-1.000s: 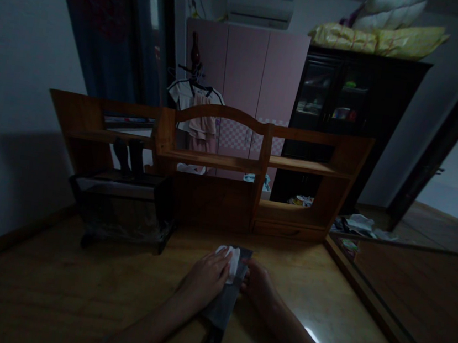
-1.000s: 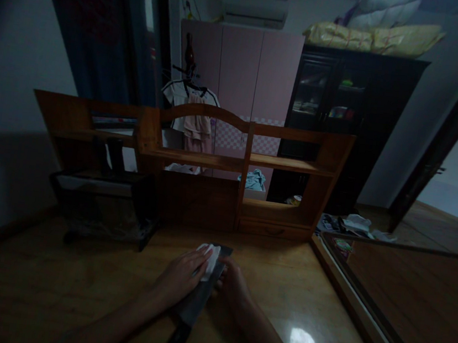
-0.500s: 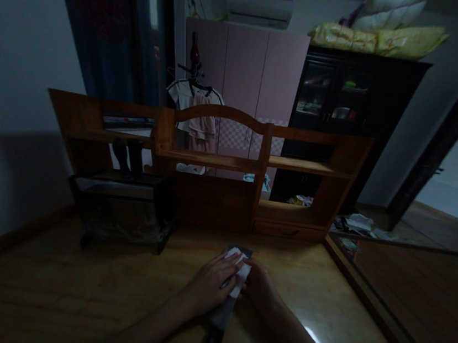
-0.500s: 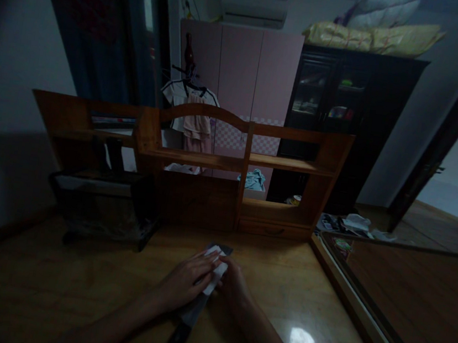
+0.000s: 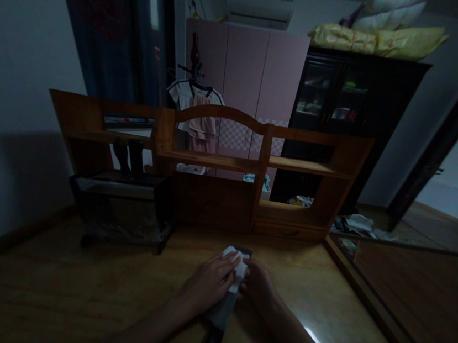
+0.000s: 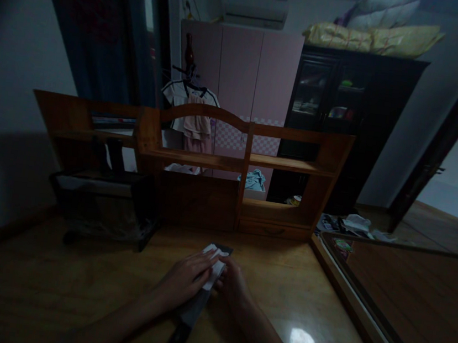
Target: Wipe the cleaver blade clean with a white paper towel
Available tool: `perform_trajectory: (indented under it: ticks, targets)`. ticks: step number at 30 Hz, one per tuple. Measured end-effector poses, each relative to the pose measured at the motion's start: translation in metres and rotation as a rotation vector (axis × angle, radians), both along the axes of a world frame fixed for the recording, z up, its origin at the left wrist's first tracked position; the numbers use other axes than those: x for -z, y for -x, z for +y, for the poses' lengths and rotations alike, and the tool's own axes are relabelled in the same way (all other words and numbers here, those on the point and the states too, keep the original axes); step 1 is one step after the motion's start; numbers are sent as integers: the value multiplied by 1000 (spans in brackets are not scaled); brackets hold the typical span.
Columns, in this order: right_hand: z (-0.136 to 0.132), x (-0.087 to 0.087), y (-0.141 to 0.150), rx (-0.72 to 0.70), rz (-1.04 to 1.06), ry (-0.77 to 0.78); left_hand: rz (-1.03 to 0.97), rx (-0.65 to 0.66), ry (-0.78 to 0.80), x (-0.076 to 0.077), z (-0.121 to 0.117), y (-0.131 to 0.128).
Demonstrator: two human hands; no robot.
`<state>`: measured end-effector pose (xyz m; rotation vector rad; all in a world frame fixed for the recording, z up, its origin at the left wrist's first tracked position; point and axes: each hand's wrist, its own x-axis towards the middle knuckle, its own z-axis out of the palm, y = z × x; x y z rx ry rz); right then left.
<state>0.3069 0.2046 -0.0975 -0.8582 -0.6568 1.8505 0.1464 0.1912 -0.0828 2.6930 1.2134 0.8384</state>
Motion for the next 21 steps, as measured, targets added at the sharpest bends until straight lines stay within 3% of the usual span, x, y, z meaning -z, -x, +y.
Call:
perform_trajectory:
  ticks: [5,10,21]
  targets:
    - [4,6,2,30,-6,23,2,-42,-16,3,3,0]
    - [0,1,1,24,-10,-3,0,-68,-11,5,5,1]
    - [1,-1,1,38,10,5,-16,35,-2,1,2,-1]
